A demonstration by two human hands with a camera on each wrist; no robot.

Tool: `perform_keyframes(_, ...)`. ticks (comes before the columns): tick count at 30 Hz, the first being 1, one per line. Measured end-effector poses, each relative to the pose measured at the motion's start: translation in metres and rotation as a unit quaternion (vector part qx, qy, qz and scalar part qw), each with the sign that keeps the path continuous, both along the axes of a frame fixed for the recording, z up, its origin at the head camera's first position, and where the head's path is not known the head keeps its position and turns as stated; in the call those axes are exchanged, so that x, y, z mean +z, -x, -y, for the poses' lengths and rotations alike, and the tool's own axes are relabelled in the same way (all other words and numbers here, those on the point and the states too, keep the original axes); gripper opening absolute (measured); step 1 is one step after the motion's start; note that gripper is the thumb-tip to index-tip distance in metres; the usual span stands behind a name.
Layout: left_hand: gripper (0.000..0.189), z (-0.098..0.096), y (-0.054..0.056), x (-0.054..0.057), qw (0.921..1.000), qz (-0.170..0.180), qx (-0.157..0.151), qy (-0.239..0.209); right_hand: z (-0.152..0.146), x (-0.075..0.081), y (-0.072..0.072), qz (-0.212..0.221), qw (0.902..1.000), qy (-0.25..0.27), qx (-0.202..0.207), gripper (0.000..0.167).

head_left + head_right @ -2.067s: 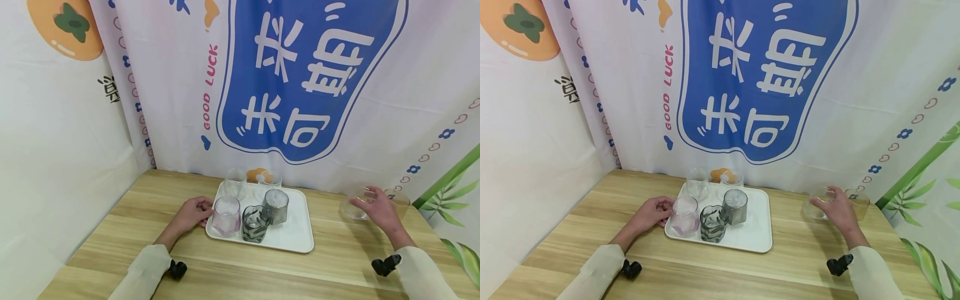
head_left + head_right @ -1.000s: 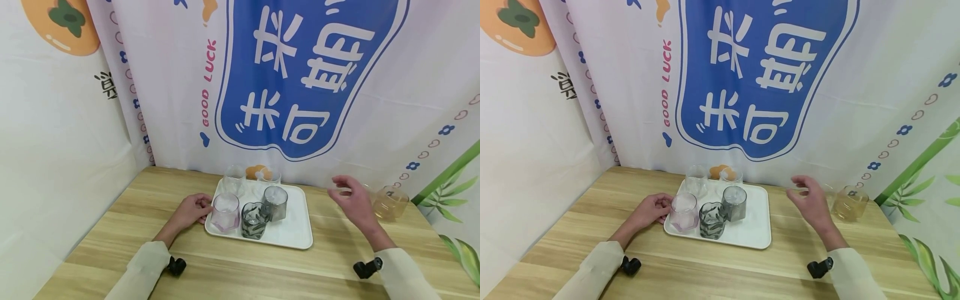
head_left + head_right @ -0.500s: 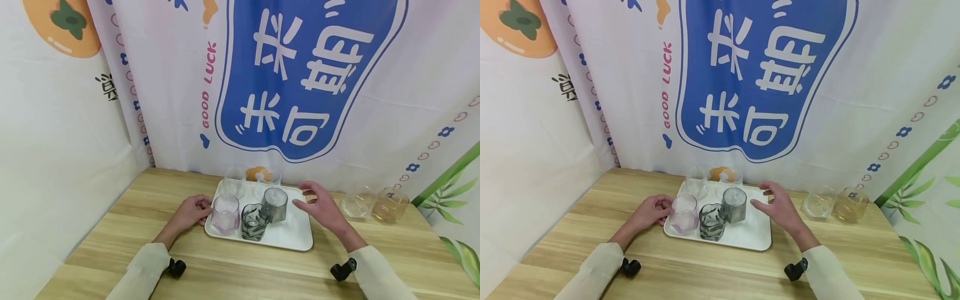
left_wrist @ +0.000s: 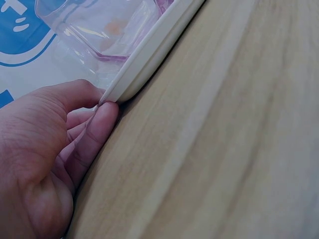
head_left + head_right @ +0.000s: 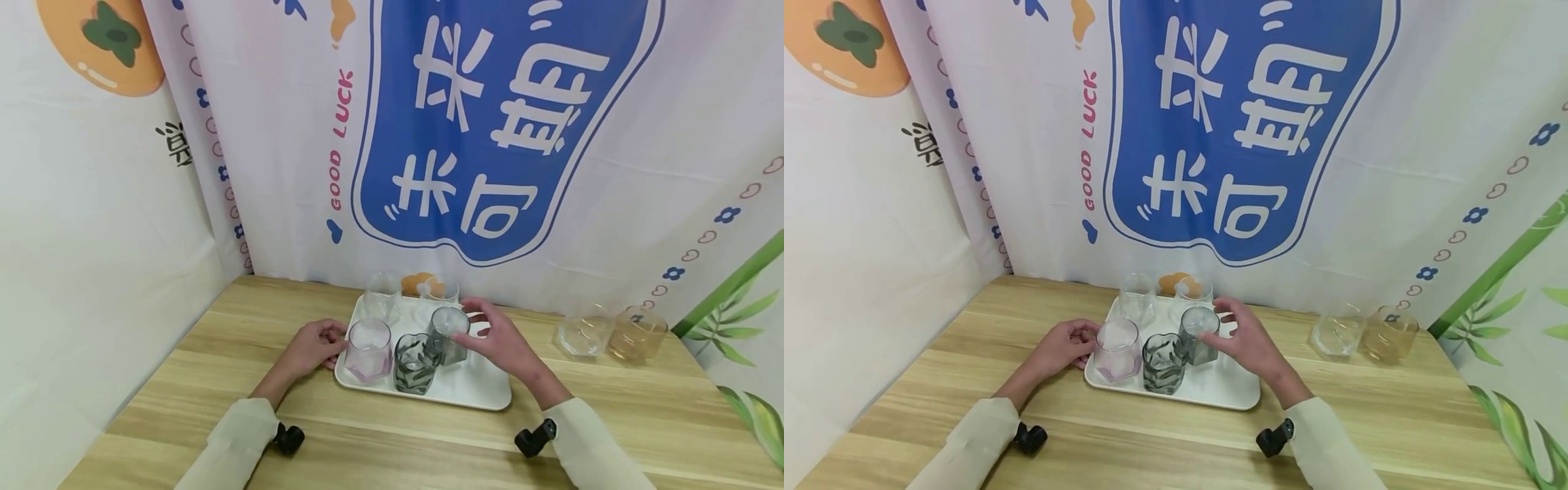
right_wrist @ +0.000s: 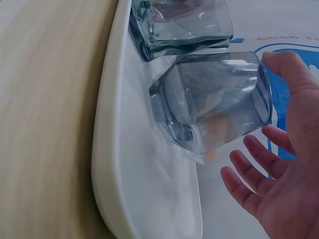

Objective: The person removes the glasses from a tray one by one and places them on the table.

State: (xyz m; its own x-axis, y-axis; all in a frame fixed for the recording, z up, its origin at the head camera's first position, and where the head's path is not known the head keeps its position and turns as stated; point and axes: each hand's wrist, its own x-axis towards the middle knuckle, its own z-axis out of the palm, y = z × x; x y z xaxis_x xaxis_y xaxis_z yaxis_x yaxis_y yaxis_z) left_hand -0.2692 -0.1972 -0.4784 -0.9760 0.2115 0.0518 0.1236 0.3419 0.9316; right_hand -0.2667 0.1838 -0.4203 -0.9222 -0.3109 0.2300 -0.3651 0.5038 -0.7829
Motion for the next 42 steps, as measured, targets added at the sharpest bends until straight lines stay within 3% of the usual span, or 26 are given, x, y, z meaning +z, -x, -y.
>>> perform_keyframes(11, 0.030, 0.000, -0.002, -0.002, 1.0000, 0.002, 0.001, 0.002, 0.006, -0.006, -0.001, -0.012, 0.9994, -0.012, 0.031, 0.073)
perform_keyframes(30, 0.029, 0.001, 0.002, 0.000, 1.0000, 0.001, -0.003, 0.005, 0.016, -0.012, 0.006, -0.038, 0.9987, -0.012, 0.030, 0.066)
perform_keyframes(42, 0.028, 0.000, 0.000, 0.000, 1.0000, 0.005, -0.002, 0.005, 0.018, -0.012, 0.006, -0.075, 0.9965, -0.036, 0.001, 0.064)
